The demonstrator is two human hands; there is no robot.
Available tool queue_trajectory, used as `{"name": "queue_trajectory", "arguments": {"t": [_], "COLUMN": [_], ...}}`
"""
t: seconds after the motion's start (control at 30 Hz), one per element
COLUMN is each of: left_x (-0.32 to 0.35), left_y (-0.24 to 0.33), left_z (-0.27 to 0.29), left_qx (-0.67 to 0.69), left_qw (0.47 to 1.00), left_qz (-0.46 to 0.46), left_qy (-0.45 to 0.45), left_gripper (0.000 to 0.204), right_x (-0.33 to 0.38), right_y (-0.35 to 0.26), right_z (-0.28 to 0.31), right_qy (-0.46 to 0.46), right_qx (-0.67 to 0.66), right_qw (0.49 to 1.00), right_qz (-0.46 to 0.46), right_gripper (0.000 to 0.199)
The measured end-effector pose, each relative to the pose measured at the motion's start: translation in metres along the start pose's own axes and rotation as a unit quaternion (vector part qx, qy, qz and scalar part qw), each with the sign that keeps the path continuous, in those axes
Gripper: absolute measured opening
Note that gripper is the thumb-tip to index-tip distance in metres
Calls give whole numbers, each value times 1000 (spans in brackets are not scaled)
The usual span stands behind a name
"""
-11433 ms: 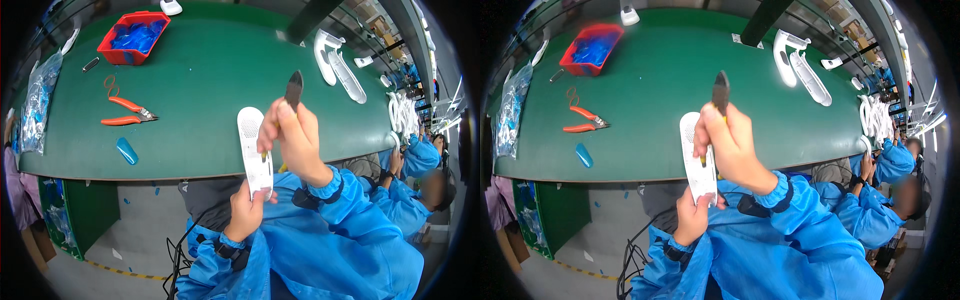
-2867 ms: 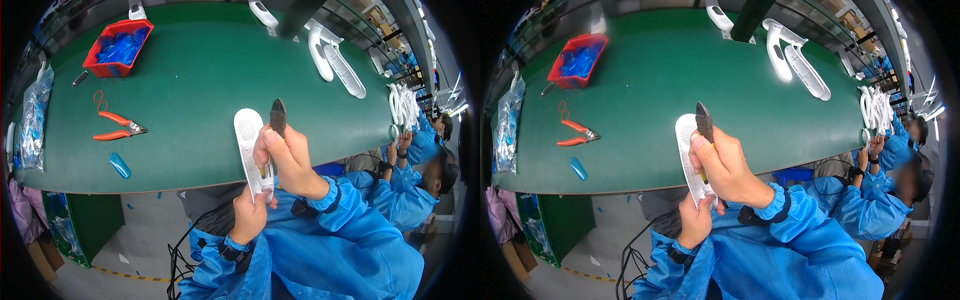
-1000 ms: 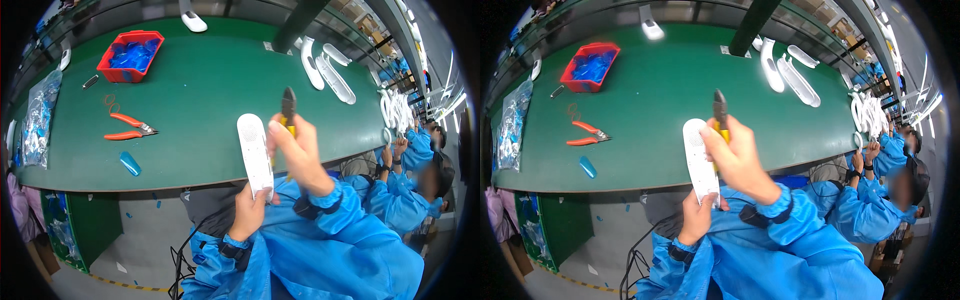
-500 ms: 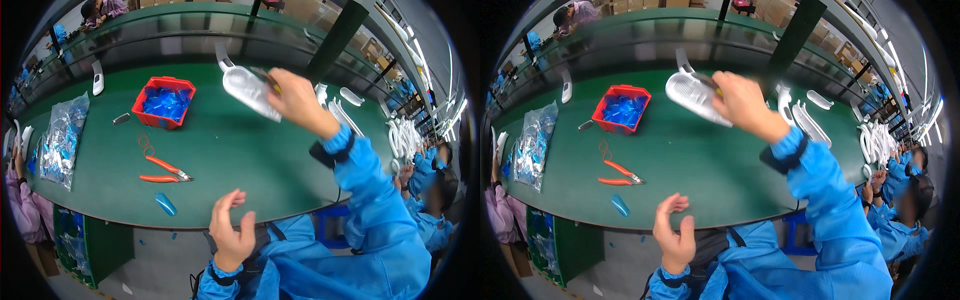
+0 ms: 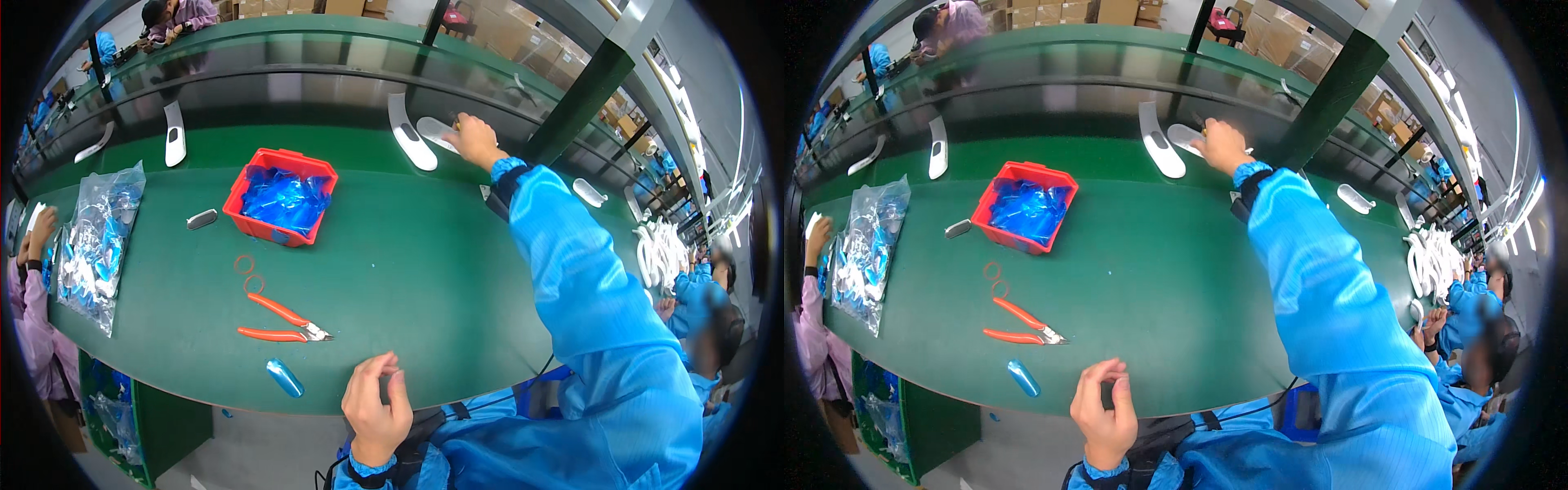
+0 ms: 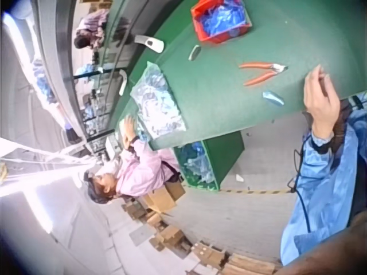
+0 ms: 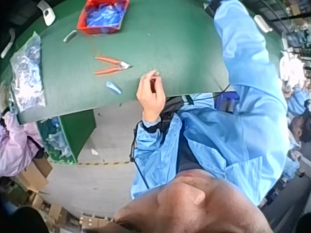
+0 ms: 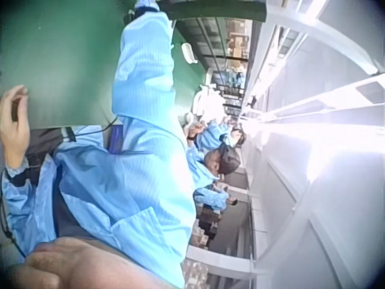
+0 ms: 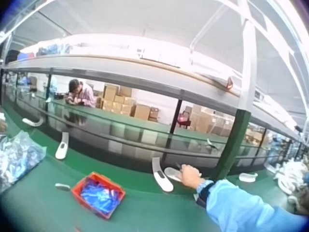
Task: Trim and assemble white plastic electronic housing components using pliers.
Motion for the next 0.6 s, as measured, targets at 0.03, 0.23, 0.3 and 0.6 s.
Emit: {"name": "queue_trajectory", "arguments": {"t": [0.03,0.23,0.3,0.6], "left_x": [0,-1,-2,4], "left_y": [-1,3,4,-3], "left_z": [-1,-1,-1,2], "left_qx": [3,-13,-7,131], "left_qw": [1000,1000,1000,990], "left_qz": [0,1,11,46], "left_qy": [0,-5,-3,9], "left_gripper": [20,19,18,25], "right_x": [7,31,30,147], "right_y": [-9,-46,-38,-41], "right_z": [4,-25,-18,122], "right_qy": [-1,-91,-80,-81], "right_qx": [-70,-31,-80,-452], "right_qw": [997,995,994,879], "right_qz": [-19,2,-9,129], "right_gripper": [39,58,57,43]}}
Point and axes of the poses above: each hand's wrist, its own x-axis away from the middle knuckle, its own z-axis out of the back of the hand, y = z × x, the point moved 7 cm from there along -x, towards the middle knuckle, and after that the axes turned 12 degrees about -y, right-handed, at the moved point
